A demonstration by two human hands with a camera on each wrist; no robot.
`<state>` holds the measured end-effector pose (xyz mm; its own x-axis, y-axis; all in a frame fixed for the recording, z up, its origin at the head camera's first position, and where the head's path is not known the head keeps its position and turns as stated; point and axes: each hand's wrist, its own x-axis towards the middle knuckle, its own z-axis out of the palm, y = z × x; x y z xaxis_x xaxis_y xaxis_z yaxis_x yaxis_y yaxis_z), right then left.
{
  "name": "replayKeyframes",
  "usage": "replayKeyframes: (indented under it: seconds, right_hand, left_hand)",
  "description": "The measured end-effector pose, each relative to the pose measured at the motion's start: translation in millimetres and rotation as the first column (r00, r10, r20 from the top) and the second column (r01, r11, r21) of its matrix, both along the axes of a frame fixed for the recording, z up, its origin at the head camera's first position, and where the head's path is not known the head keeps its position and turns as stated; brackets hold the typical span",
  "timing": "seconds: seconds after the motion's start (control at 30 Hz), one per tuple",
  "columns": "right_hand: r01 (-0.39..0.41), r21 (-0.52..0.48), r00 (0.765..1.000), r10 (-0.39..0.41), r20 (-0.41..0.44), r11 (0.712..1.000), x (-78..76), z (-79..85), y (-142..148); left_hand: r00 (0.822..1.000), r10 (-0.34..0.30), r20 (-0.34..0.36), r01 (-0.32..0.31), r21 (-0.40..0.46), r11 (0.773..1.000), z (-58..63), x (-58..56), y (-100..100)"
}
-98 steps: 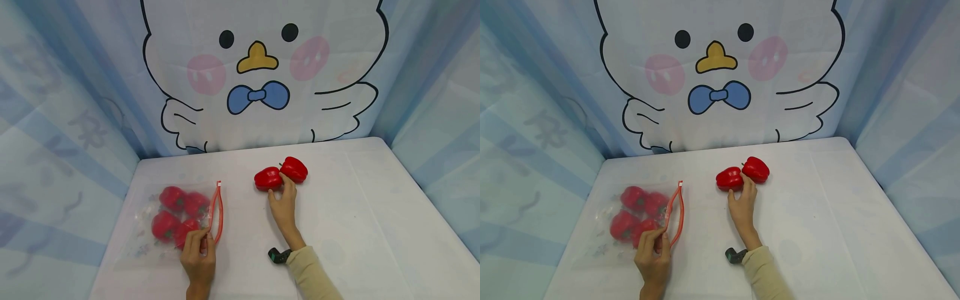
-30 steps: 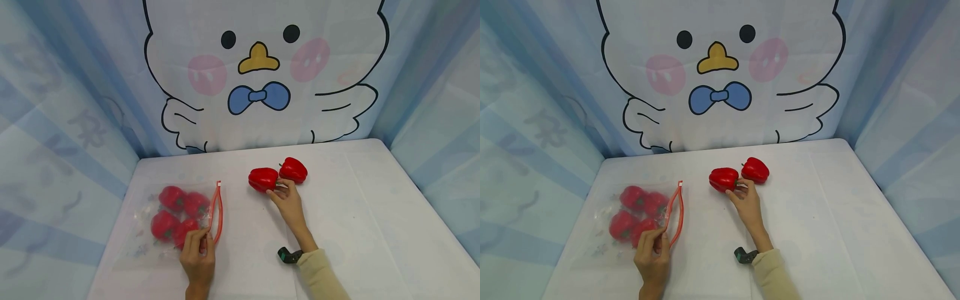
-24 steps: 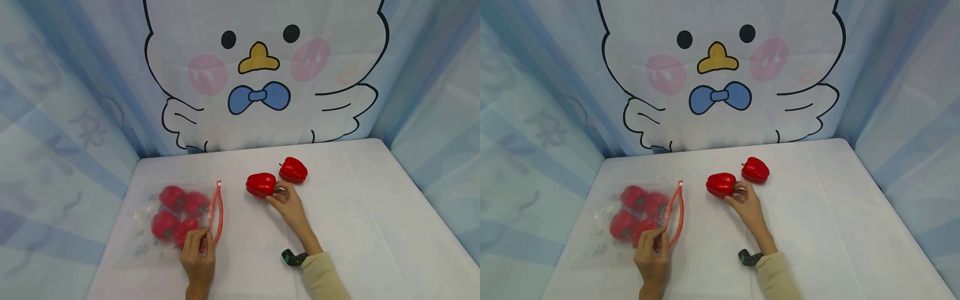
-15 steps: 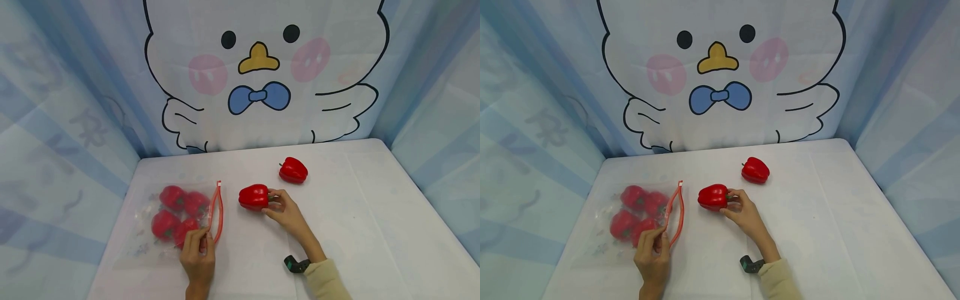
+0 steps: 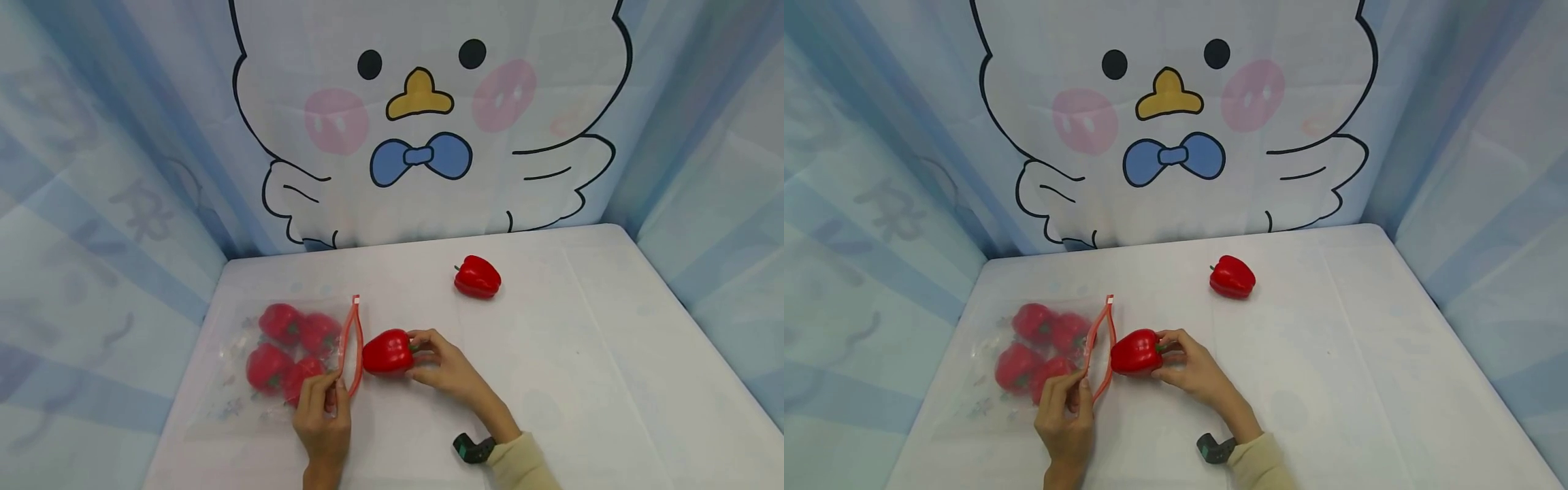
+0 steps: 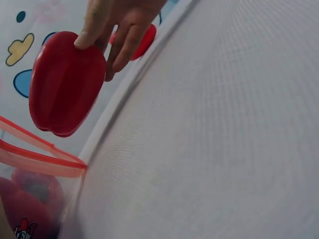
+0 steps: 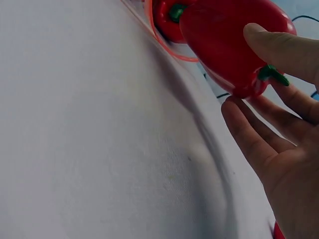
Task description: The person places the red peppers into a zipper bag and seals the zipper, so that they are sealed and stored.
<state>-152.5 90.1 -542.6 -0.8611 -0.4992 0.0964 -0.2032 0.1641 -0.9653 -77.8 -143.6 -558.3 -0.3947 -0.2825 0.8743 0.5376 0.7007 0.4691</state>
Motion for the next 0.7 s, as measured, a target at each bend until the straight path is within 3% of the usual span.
replayKeyframes:
  seconds: [0.27,0.7]
  right_hand:
    - [-0.073,0.015,0.995,0.074,-0.071,0.997,9.5,-1.4,-17.5]
    - [-0.144,0.045,0.986,0.148,-0.083,0.989,11.9,3.3,-41.7]
  left_hand:
    - [1.0,0.007,0.008,-0.007,0.001,1.0,0.2,-0.2,1.0]
    - [1.0,0.009,-0.014,-0.009,-0.003,1.0,0.6,-0.6,1.2]
